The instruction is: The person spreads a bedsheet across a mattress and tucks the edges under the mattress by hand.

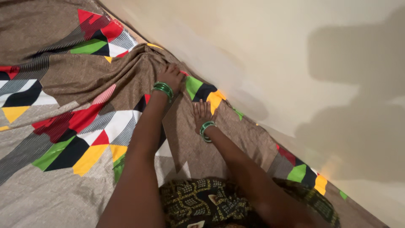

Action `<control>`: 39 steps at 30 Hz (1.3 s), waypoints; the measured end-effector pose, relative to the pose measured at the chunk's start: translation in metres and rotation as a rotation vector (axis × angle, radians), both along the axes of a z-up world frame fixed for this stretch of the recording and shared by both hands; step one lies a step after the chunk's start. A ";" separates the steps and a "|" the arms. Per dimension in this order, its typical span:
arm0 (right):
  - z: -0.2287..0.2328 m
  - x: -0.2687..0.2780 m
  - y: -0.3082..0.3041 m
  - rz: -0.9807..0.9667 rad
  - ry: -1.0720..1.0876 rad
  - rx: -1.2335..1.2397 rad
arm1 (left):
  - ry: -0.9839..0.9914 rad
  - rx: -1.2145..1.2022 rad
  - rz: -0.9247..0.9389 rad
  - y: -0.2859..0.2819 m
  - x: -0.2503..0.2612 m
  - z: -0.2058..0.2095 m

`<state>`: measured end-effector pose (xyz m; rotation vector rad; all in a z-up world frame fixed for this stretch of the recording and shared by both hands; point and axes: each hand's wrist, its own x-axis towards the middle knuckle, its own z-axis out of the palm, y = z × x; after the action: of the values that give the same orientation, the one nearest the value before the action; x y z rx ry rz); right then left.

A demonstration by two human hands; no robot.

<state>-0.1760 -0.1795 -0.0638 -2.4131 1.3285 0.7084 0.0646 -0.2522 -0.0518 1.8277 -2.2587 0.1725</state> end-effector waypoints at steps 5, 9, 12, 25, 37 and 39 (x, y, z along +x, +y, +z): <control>0.016 -0.010 0.006 -0.030 -0.118 -0.051 | -0.217 -0.001 -0.082 0.024 -0.002 0.006; 0.025 -0.031 0.009 -0.065 -0.428 -0.276 | -0.358 0.144 -0.117 0.057 -0.014 0.043; 0.025 -0.050 0.010 -0.140 -0.680 -0.454 | -0.369 0.297 -0.159 0.073 -0.022 0.058; 0.076 -0.096 0.000 0.128 -0.558 -0.455 | -0.314 0.660 -0.004 0.120 -0.019 0.068; 0.067 -0.113 0.063 0.289 -0.998 -0.559 | -0.139 0.696 0.280 0.112 -0.040 0.115; 0.061 -0.116 0.081 0.332 -1.008 -0.463 | -0.158 0.738 0.310 0.109 -0.046 0.117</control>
<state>-0.2924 -0.0987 -0.0032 -2.6985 0.6957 -0.7915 0.0189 -0.1428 0.0648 2.5971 -2.3022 -0.5636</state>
